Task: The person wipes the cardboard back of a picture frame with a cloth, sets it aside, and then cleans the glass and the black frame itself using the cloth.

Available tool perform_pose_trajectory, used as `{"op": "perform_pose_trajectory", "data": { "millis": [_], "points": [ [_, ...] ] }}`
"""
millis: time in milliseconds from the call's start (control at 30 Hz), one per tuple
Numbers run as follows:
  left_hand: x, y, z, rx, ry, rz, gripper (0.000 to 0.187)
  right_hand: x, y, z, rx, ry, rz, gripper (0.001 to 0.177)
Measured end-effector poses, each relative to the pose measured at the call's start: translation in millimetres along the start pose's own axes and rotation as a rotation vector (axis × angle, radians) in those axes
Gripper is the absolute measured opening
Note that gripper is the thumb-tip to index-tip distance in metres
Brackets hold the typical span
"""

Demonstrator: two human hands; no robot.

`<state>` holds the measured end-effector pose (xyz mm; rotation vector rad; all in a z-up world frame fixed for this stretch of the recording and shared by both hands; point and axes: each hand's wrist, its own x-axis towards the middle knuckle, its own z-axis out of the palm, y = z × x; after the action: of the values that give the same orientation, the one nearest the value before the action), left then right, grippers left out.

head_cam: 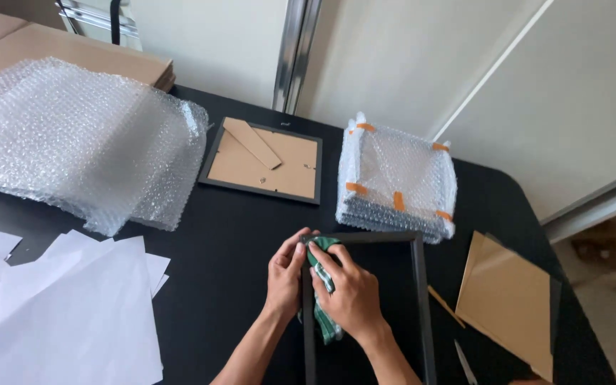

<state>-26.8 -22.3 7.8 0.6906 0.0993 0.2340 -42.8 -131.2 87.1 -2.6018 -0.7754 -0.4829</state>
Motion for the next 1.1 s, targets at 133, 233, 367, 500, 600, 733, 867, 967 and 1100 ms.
{"op": "perform_pose_trajectory", "data": {
  "millis": [133, 233, 367, 500, 600, 733, 867, 967, 1100],
  "points": [
    [3, 1, 3, -0.082, 0.031, -0.049, 0.045, -6, 5, -9, 0.066, -0.050, -0.032, 0.039],
    [1, 7, 10, -0.097, 0.048, -0.069, 0.048, -8, 16, -12, 0.116, 0.012, 0.022, 0.037],
    [-3, 6, 15, -0.070, 0.040, -0.058, 0.051, -7, 21, -7, 0.036, 0.330, 0.142, 0.035],
    [0, -1, 9, 0.036, 0.061, 0.024, 0.043, -8, 12, -2, 0.101, 0.061, 0.200, 0.046],
    [-1, 1, 10, 0.053, 0.061, 0.047, 0.042, -5, 16, -11, 0.142, -0.003, 0.154, 0.039],
    [-3, 0, 17, 0.021, 0.063, 0.039, 0.044, 8, 18, -13, 0.036, 0.099, 0.255, 0.041],
    [-1, -15, 2, 0.040, 0.061, 0.043, 0.042, 8, 0, 2, 0.014, -0.056, 0.099, 0.037],
    [-2, -8, 3, 0.030, 0.076, 0.029, 0.044, 3, -1, -5, 0.108, -0.156, 0.121, 0.036],
    [1, 1, 6, -0.010, 0.082, 0.002, 0.048, -1, 4, -35, 0.172, -0.299, 0.081, 0.031]
  ]
}}
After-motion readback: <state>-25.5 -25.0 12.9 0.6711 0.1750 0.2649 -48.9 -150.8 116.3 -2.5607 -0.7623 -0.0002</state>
